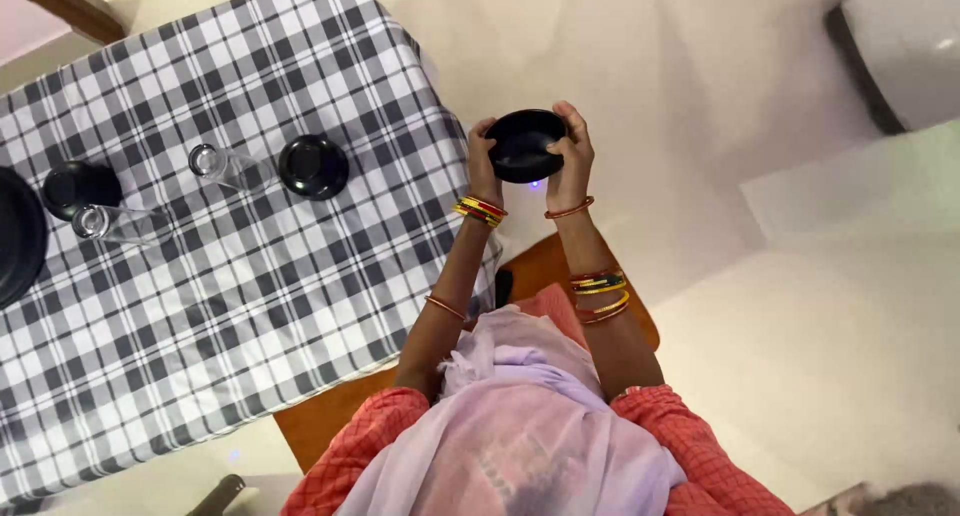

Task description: The person repeatedly picks up black plates, a glass, and a black bowl from a dining table and places them onto nearby stools. The person handles each item one at a time, moving them from the table to the stools in a repetitive sequence.

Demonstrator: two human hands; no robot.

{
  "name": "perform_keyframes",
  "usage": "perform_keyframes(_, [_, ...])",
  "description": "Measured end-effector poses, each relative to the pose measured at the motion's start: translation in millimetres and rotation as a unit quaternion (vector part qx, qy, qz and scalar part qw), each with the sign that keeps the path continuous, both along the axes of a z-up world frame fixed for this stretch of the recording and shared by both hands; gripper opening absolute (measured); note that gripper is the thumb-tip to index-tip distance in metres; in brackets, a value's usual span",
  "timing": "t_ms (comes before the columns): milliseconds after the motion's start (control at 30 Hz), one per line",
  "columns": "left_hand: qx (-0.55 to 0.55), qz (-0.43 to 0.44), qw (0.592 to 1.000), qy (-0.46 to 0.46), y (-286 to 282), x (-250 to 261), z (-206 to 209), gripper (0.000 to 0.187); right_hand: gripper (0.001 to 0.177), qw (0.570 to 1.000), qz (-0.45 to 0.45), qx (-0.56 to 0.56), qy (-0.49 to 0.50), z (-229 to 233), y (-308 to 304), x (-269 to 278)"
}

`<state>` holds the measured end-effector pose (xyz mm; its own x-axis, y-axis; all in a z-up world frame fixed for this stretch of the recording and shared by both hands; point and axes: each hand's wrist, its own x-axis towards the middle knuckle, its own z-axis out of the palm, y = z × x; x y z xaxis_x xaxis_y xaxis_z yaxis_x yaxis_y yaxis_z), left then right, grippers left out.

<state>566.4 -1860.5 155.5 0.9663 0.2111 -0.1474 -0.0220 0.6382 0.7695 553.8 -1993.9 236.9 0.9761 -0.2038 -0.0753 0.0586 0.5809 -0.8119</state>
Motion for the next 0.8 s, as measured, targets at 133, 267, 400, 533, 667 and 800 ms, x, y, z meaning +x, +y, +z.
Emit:
perform_keyframes(133, [-0.005,0.022,0.999,0.028,-22,35,2,0.047,0.069,0.999,0.036,0.015,0.012,-1,-20,41])
perform_keyframes(267, [0.032,0.062,0.997,0.021,-54,64,18,0.048,0.063,0.996,0.087,0.020,-0.005,-9,-54,81])
perform_keyframes(400, [0.074,0.114,0.991,0.012,-94,90,24,0.053,0.058,0.994,0.106,0.004,0.018,-19,-89,121])
perform_keyframes(533, [0.096,0.142,0.985,-0.028,-121,125,24,0.055,0.049,0.990,0.138,0.029,0.023,-22,-115,162])
perform_keyframes(667, [0.109,0.145,0.983,-0.037,-131,152,32,0.056,0.046,0.983,0.178,0.025,0.039,-16,-128,196])
perform_keyframes(800, [0.101,0.114,0.988,-0.028,-128,187,44,0.056,0.045,0.977,0.207,0.027,0.045,-14,-132,240])
